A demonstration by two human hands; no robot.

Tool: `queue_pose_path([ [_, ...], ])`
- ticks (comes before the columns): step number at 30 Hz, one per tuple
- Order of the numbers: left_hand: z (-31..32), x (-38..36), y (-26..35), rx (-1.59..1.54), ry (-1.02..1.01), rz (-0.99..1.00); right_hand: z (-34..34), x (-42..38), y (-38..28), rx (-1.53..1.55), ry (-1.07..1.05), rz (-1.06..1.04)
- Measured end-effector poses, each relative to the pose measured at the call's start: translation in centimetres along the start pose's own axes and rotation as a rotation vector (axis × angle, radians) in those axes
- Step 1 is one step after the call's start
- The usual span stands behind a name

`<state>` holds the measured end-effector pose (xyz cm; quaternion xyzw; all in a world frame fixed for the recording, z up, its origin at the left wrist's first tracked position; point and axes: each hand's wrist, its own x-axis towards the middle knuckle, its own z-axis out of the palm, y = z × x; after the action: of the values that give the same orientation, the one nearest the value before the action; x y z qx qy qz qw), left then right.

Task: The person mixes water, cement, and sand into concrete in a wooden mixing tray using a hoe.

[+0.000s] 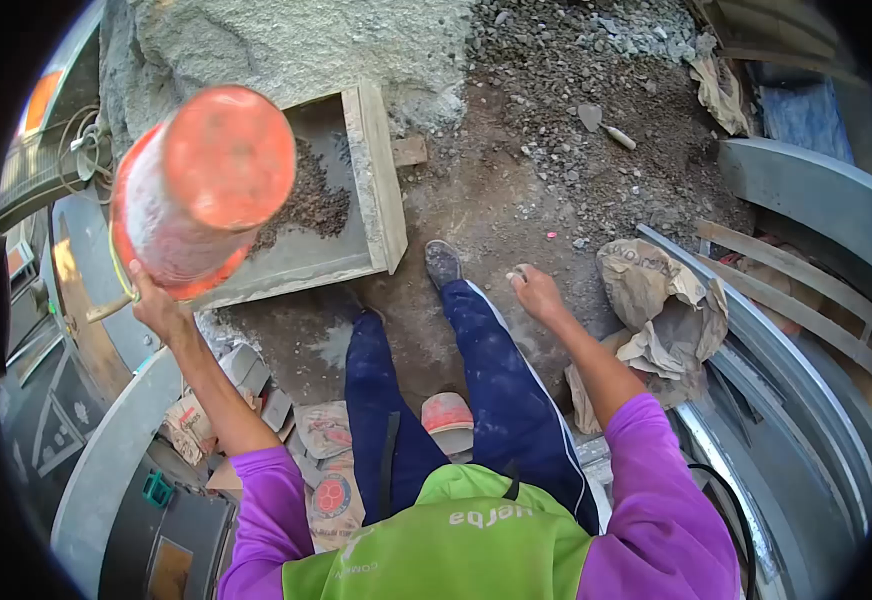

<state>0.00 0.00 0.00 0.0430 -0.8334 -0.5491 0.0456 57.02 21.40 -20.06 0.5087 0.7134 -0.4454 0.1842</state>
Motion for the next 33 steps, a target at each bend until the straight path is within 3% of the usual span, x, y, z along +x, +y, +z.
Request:
queue_pose_path([
  [2,-3.2,-0.2,6.3,-0.058,0.133,0.004,1.8,0.2,-1.3,0.068,-0.020,-0.044],
  [3,3.0,-4.3,-0.6,-0.180,0.097,-0.122,-7.1,0.0,3.3,-0.080,0.112,0.029],
  [5,2.1,-4.0,-0.6,-0.079,0.147,-0.017,-3.6,0.0,2.3,-0.056,0.042,0.011],
  [6,2.4,-4.7,-2.5,-0.145,0.021,0.113,-1.7,-0.3,1.8,-0.061,0.016,0.000],
  [7,3.0,-4.6,-8.1,0.260,-0.010,0.155,-1.7,-0.5,2.4,-0.097,0.016,0.001],
  [8,5.5,-7.4,-12.1,0.276,-0.074,0.126,-1.3,-0.8,2.9,-0.113,0.008,-0.010],
  [9,7.5,-9.7,-16.7,0.382,-0.138,0.304,-1.1,-1.7,3.4,-0.132,-0.005,-0.020],
  [10,9.0,-11.5,-21.9,0.547,-0.264,0.320,-1.0,-2.6,3.6,-0.165,-0.012,0.000],
  [11,9.4,-12.4,-17.2,0.477,-0.109,0.140,-1.1,-3.4,4.0,-0.204,-0.016,0.011],
  [13,8.7,-12.5,-12.4,0.401,-0.219,0.180,-1.1,-4.2,5.1,-0.214,-0.043,0.026],
  [15,6.7,-13.6,-8.5,0.494,-0.294,0.345,-1.0,-4.8,5.3,-0.283,-0.066,-0.022],
  [17,4.3,-14.2,-4.6,0.410,-0.296,0.555,0.1,-3.7,7.4,-0.329,-0.002,-0.224],
  [19,1.8,-15.2,-2.5,0.443,-0.404,0.573,-0.2,-3.0,1.1,-0.032,-0.124,-0.010],
  [20,0.6,-16.1,-2.0,0.472,-0.452,0.563,-0.6,-3.8,-2.1,0.105,-0.189,0.117],
  [23,-2.4,-17.6,-3.5,0.519,-0.521,0.561,-0.1,-3.5,-9.1,0.244,-0.191,-0.029],
  [27,-6.8,-18.4,-5.3,0.564,-0.509,0.429,-1.6,-4.0,-15.1,0.139,-0.115,-0.329],
  [31,-12.2,-20.0,-7.9,0.653,-0.618,0.292,-5.5,1.3,-9.1,-0.115,0.061,-0.402],
  [32,-13.9,-20.7,-7.7,0.590,-0.625,0.215,-7.0,0.7,-9.0,-0.015,0.048,-0.296],
  [33,-15.5,-21.5,-7.3,0.521,-0.660,0.139,-8.2,1.0,-8.7,-0.147,0.108,-0.360],
])
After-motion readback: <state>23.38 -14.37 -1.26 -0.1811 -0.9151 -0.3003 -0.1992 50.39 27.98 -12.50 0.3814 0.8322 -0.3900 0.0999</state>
